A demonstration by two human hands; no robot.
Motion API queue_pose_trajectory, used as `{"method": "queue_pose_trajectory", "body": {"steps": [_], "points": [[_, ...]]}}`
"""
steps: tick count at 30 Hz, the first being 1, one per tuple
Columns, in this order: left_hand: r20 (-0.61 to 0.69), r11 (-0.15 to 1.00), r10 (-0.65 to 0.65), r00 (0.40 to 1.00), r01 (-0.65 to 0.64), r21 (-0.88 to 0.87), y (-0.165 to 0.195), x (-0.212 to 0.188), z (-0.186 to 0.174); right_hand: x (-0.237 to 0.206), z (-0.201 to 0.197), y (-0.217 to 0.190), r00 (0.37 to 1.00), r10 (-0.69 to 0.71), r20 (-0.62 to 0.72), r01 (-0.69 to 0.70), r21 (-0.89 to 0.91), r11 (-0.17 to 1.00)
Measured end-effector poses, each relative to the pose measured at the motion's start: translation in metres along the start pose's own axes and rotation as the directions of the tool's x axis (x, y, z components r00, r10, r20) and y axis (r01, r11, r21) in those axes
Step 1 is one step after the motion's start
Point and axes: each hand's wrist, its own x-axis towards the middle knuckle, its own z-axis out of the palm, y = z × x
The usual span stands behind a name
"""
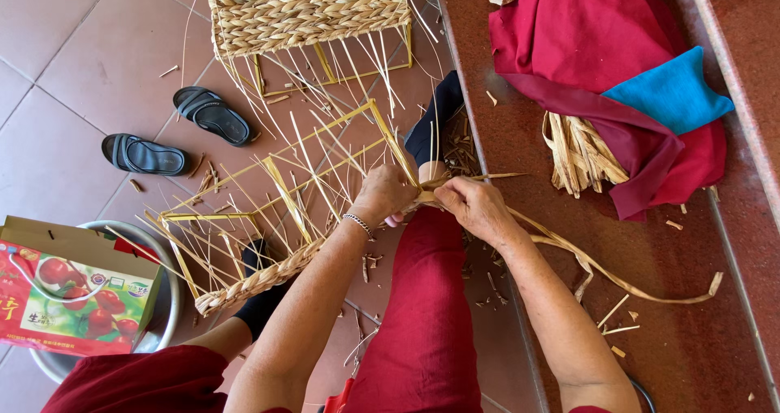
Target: The person sits on the floor and weaves a basket by hand, threading dried plant strips through a rectangular frame. They repeatedly pull and tuck the strips to build up the basket's base and sides.
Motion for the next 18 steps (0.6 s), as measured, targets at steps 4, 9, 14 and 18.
{"method": "queue_pose_trajectory", "body": {"steps": [4,9,14,18], "points": [[0.164,0.970,-0.140,0.977,0.169,-0.177,0.024,-0.024,-0.012,-0.011,-0.003,-0.002,0.995,-0.058,0.081,0.023,0.383,0.923],[0.085,0.884,-0.205,0.975,0.221,-0.412,0.032,-0.028,-0.008,-0.013,-0.003,0.000,0.997,-0.048,0.056,0.027,0.320,0.947],[0.040,0.819,-0.206,0.978,0.195,-0.540,0.023,-0.024,-0.002,0.018,-0.009,-0.003,0.706,-0.669,-0.233,0.487,-0.527,0.697],[0.040,0.829,-0.207,0.977,0.197,-0.523,0.025,-0.026,-0.002,0.026,-0.015,-0.008,0.776,-0.572,-0.265,0.450,-0.402,0.797]]}}
